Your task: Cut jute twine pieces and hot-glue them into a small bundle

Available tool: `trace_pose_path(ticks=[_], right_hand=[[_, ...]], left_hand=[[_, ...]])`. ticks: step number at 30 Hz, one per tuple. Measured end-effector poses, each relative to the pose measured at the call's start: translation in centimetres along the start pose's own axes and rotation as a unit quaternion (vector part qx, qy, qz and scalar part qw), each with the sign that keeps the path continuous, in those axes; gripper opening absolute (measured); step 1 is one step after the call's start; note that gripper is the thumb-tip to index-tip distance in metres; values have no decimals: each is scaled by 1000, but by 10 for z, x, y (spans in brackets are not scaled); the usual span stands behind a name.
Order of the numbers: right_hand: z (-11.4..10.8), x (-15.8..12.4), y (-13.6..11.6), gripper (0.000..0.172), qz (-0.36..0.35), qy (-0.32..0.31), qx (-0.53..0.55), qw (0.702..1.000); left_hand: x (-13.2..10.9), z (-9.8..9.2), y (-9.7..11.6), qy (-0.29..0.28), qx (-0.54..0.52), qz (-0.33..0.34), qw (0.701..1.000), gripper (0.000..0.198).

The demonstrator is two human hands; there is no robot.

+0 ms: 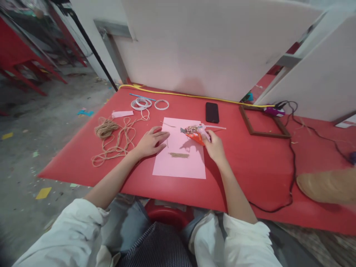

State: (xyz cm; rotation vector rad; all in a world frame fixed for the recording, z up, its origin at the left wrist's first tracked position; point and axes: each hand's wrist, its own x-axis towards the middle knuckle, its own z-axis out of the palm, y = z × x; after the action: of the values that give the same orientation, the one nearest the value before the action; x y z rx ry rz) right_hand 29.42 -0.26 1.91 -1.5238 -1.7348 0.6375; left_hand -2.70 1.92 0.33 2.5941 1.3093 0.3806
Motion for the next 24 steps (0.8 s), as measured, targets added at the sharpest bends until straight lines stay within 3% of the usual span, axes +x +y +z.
trace_pose_path(ticks=[3,9,14,20,24], right_hand=[[3,0,-12,66,26,46,-31,998],[7,14,-26,66,5,39,-174,984],[18,18,-22,60,-46,38,-257,965],[31,8,-11,61,-102,78,-322,938],[32,7,-6,52,-105,56,-356,927]], left_hand=[[-1,-1,0,7,-7,17,1000,61],[-4,-6,-10,61,1,-20,998,61],[-4,-8,-12,26,16,-11,999,62],[-4,-9,-9,1,20,2,1000,61],[-4,-9,-10,1,18,10,1000,59]])
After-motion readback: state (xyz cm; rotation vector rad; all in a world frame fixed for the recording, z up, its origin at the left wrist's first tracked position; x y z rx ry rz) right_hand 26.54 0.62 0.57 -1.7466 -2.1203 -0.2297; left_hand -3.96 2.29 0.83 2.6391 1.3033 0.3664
